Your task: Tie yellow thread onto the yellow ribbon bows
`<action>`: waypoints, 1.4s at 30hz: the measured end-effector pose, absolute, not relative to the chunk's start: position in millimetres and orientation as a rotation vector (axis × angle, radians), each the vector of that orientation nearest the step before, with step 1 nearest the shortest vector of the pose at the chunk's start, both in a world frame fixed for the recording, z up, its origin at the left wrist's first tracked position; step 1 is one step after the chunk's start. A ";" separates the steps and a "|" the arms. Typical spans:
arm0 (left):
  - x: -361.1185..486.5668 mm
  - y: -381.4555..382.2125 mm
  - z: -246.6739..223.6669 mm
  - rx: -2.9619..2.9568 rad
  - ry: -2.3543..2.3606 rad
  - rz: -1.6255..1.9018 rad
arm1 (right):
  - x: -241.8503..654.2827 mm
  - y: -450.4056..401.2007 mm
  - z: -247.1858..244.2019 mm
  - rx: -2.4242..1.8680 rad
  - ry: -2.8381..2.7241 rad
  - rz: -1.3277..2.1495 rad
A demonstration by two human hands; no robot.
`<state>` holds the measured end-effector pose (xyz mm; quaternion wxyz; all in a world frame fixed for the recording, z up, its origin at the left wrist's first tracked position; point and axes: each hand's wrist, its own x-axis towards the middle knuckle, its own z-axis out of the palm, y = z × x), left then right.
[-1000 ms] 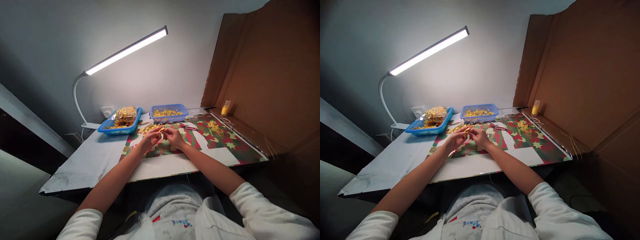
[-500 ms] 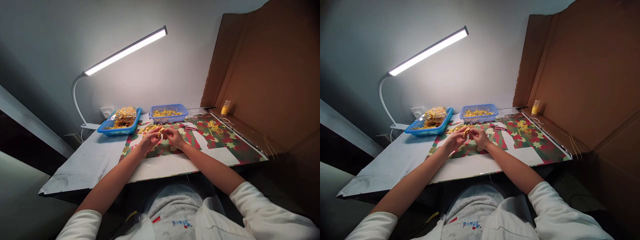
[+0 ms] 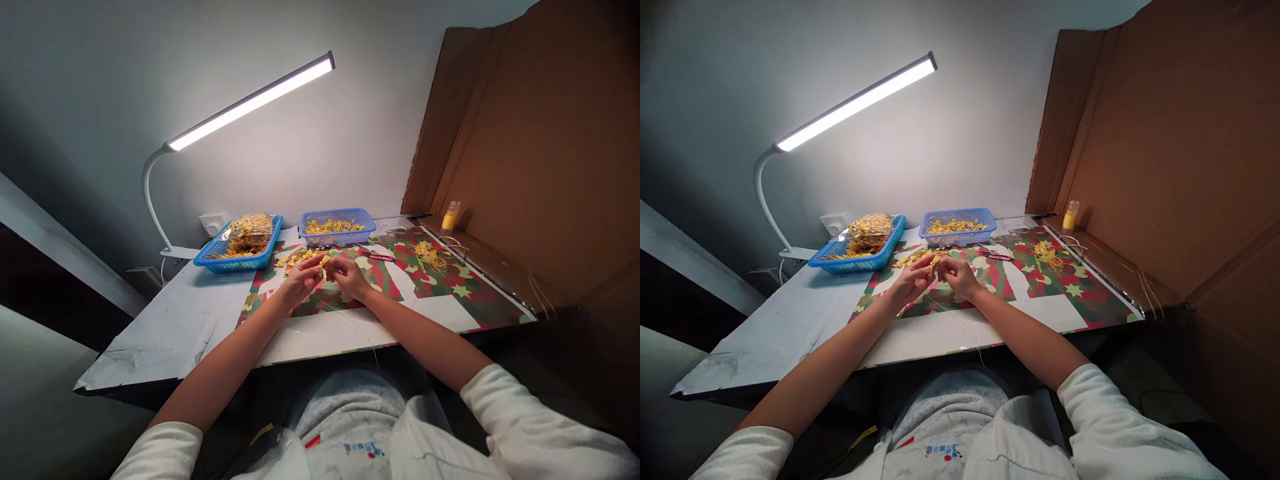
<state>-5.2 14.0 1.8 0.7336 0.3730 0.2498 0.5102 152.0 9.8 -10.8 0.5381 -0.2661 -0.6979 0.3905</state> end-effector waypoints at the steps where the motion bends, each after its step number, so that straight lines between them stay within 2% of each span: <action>1: -4.9 14.1 1.7 0.825 0.551 1.128 | 151.6 9.7 -10.6 -0.631 -1.658 0.930; 12: -2.6 16.5 1.8 0.847 0.679 1.241 | 149.8 11.6 -11.0 -0.709 -1.690 0.890; 17: -3.5 21.0 -0.4 0.873 0.780 1.330 | 155.6 12.1 -5.9 -0.922 -1.630 0.488; 22: -2.7 20.5 -1.5 0.927 0.867 1.345 | 159.7 11.4 -2.9 -0.848 -1.752 0.268; 33: -5.0 21.6 -7.2 1.132 1.109 1.152 | 159.6 24.0 -17.9 -1.174 -1.880 0.378; 42: -8.4 24.1 -8.7 1.223 1.176 1.059 | 157.5 27.1 -22.3 -1.140 -1.914 0.403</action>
